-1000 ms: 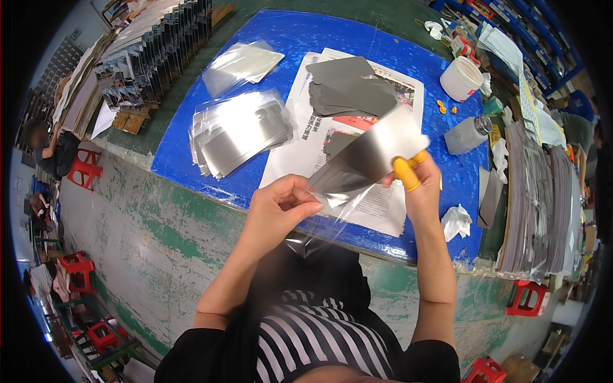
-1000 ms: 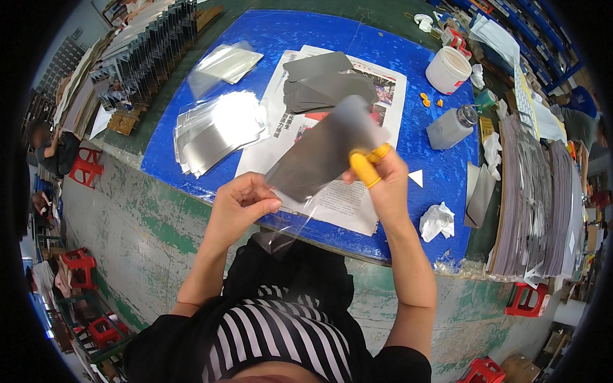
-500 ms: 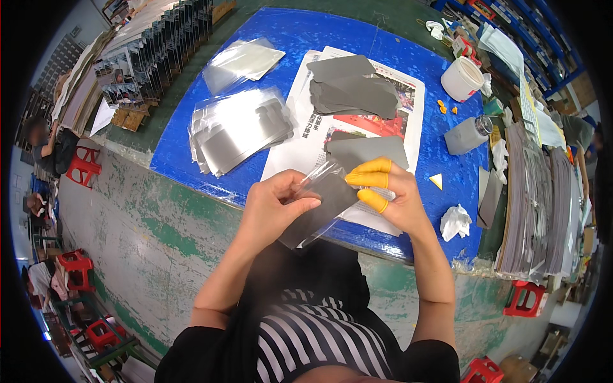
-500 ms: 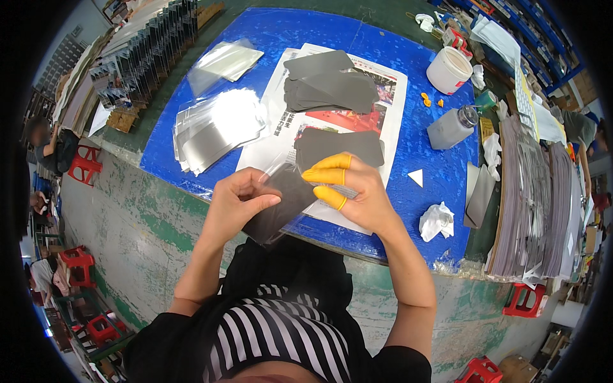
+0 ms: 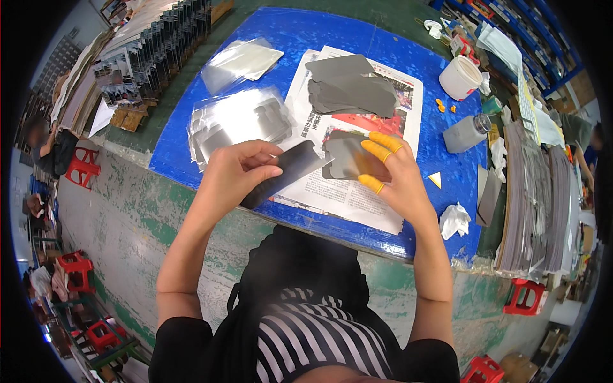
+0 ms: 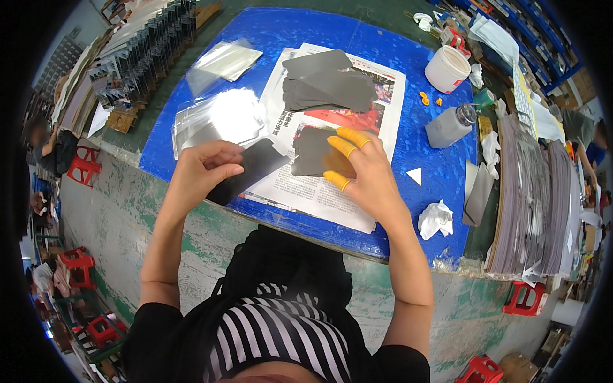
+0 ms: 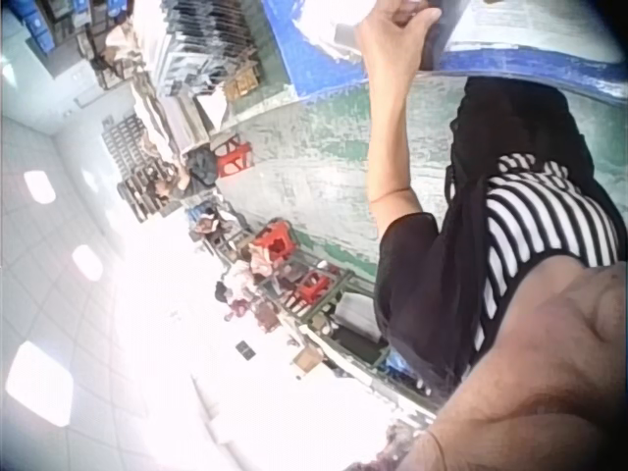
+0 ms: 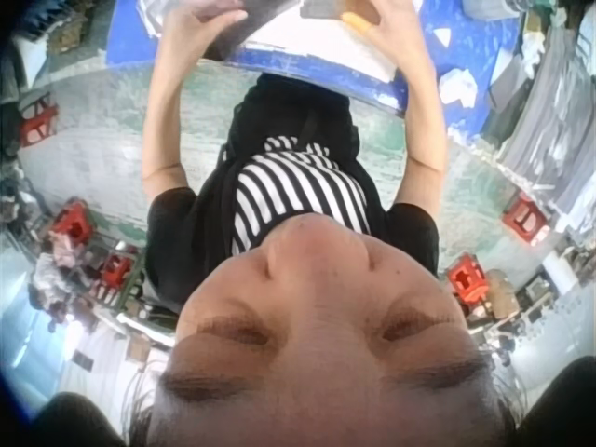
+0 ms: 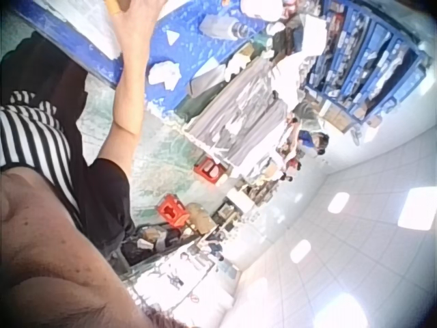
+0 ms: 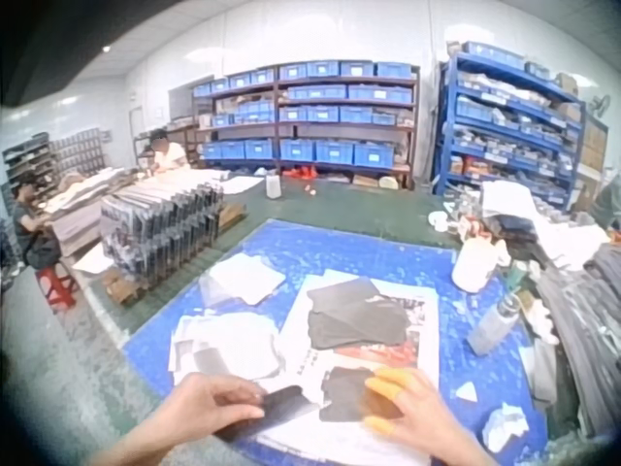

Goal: Peeling the protective plastic film from a stack of small rectangular metal sheets.

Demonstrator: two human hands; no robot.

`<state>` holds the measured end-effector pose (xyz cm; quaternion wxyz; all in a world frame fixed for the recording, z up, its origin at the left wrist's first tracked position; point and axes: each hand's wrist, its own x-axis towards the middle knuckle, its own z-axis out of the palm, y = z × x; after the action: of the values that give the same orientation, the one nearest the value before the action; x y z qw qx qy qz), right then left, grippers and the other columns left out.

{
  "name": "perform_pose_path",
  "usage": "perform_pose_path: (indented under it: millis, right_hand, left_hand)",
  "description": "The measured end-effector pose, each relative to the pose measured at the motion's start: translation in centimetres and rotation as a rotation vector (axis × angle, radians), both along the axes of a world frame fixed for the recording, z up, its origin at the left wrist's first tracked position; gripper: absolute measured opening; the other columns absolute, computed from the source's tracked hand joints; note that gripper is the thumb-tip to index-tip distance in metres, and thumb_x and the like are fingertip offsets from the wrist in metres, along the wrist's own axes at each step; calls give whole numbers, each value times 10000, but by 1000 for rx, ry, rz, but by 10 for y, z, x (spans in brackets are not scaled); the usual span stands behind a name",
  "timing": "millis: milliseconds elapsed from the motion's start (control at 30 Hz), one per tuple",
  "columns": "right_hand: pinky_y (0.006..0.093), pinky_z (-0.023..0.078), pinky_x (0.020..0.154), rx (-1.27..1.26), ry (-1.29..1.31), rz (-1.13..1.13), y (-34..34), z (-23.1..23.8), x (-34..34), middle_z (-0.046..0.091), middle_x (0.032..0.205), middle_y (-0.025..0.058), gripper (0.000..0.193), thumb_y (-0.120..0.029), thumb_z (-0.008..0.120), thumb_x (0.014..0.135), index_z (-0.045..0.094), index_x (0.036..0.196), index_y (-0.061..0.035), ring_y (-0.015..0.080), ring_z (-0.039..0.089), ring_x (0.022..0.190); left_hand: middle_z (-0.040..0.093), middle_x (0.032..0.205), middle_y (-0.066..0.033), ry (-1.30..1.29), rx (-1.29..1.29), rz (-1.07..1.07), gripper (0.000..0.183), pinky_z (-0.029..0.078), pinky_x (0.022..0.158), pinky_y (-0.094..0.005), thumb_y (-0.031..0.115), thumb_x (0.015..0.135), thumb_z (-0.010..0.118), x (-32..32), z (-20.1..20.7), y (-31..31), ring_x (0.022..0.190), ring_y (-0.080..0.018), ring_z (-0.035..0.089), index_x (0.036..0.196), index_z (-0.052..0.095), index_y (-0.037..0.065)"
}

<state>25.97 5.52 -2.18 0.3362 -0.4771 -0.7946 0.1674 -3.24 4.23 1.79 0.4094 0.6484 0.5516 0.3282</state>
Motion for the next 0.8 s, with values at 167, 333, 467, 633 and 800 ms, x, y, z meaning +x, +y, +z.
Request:
perform_pose_path:
  millis: [167, 333, 467, 633, 800]
  right_hand:
    - [397, 419, 950, 103, -291, 28, 2, -12, 3, 622, 1076, 108, 434, -148, 768, 670, 647, 1074, -47, 296, 503, 1119]
    - [384, 468, 857, 128, -317, 91, 1, -12, 3, 645, 983, 105, 275, -97, 745, 678, 684, 937, -28, 294, 559, 1023]
    - [386, 456, 797, 440, -214, 74, 4, -8, 5, 639, 943, 78, 201, -92, 736, 685, 669, 868, -39, 259, 576, 946]
    - [371, 447, 734, 671, -116, -142, 4, 4, 11, 632, 894, 70, 208, -65, 725, 690, 638, 879, -60, 264, 576, 876]
    - [307, 442, 640, 421, 239, -320, 0, 3, 13, 610, 847, 97, 86, -24, 617, 829, 612, 915, -29, 233, 566, 704]
  left_hand:
    - [657, 732, -41, 39, 37, -15, 208, 451, 636, -229, 117, 842, 674, -5, 9, 7, 698, -50, 526, 971, 672, -45]
    - [673, 902, -67, 15, 214, -67, 208, 450, 703, -221, 107, 868, 642, -26, 27, 20, 802, -90, 573, 1021, 677, -30]
    - [669, 821, -72, 93, 241, -95, 165, 458, 677, -246, 94, 860, 637, -24, 37, 19, 784, -103, 583, 963, 682, -27]
    - [664, 783, -120, 267, 456, 83, 134, 456, 648, -266, 80, 841, 627, -26, 46, 29, 702, -166, 612, 903, 673, -30]
    - [673, 778, -107, 221, 504, 20, 140, 460, 639, -258, 88, 822, 660, -25, 51, 29, 683, -152, 610, 896, 672, -30]
